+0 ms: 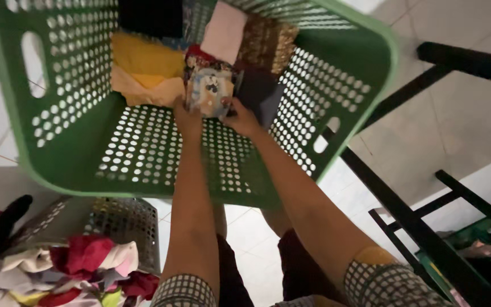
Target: The person folds a dark patterned shirt, a light blue Mickey Mouse shirt, and a pair of khaki shorts on a wooden table. The folded items are placed into a green laundry basket or a nearby shelf.
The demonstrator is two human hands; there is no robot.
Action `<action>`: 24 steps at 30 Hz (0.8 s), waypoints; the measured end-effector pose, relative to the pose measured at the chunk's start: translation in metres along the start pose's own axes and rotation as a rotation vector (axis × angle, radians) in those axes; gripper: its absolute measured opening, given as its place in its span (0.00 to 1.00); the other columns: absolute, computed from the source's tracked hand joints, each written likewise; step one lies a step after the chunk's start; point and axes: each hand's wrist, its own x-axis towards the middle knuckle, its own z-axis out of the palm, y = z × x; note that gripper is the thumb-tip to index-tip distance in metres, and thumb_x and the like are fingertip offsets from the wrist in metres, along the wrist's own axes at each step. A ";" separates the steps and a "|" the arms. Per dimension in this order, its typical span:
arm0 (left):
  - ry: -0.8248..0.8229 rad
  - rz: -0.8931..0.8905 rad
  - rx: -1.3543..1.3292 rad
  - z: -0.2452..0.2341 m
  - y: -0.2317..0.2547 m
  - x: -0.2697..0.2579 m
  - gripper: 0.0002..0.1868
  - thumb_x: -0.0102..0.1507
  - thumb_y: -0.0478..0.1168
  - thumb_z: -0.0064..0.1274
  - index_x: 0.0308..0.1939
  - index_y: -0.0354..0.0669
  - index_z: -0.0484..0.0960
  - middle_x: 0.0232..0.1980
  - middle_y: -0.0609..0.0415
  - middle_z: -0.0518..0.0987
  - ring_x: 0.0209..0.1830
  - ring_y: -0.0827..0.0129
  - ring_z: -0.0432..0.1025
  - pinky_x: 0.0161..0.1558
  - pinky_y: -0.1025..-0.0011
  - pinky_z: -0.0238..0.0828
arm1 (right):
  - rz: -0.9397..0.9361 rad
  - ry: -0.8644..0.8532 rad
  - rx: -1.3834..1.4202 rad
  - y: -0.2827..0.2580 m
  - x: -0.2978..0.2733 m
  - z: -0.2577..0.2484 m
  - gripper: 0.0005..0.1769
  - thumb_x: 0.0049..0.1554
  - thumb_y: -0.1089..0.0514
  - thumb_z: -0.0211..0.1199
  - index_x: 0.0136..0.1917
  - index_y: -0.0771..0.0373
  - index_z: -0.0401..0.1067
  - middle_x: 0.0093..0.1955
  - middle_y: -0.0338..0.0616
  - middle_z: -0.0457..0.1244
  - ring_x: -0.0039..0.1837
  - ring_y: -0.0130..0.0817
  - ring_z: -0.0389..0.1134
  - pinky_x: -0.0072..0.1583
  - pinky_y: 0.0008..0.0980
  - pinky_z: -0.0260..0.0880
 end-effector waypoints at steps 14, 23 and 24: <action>-0.163 0.151 0.093 -0.095 0.295 -0.187 0.28 0.64 0.41 0.58 0.67 0.36 0.70 0.68 0.39 0.71 0.68 0.49 0.67 0.64 0.59 0.65 | 0.069 0.322 0.563 -0.198 -0.269 -0.113 0.20 0.59 0.60 0.68 0.61 0.63 0.65 0.41 0.43 0.65 0.44 0.28 0.66 0.48 0.29 0.69; -0.460 0.261 -0.342 -0.114 0.472 -0.290 0.26 0.66 0.43 0.56 0.67 0.41 0.70 0.63 0.50 0.74 0.59 0.62 0.71 0.60 0.64 0.68 | -0.274 0.588 0.765 -0.322 -0.438 -0.201 0.16 0.61 0.60 0.60 0.62 0.59 0.65 0.52 0.39 0.68 0.54 0.32 0.71 0.59 0.32 0.72; -0.506 0.254 -0.347 -0.114 0.483 -0.304 0.25 0.66 0.43 0.56 0.66 0.41 0.71 0.61 0.50 0.75 0.59 0.62 0.71 0.60 0.65 0.68 | -0.291 0.617 0.771 -0.330 -0.457 -0.206 0.16 0.62 0.60 0.61 0.62 0.60 0.65 0.52 0.41 0.68 0.55 0.32 0.70 0.59 0.32 0.71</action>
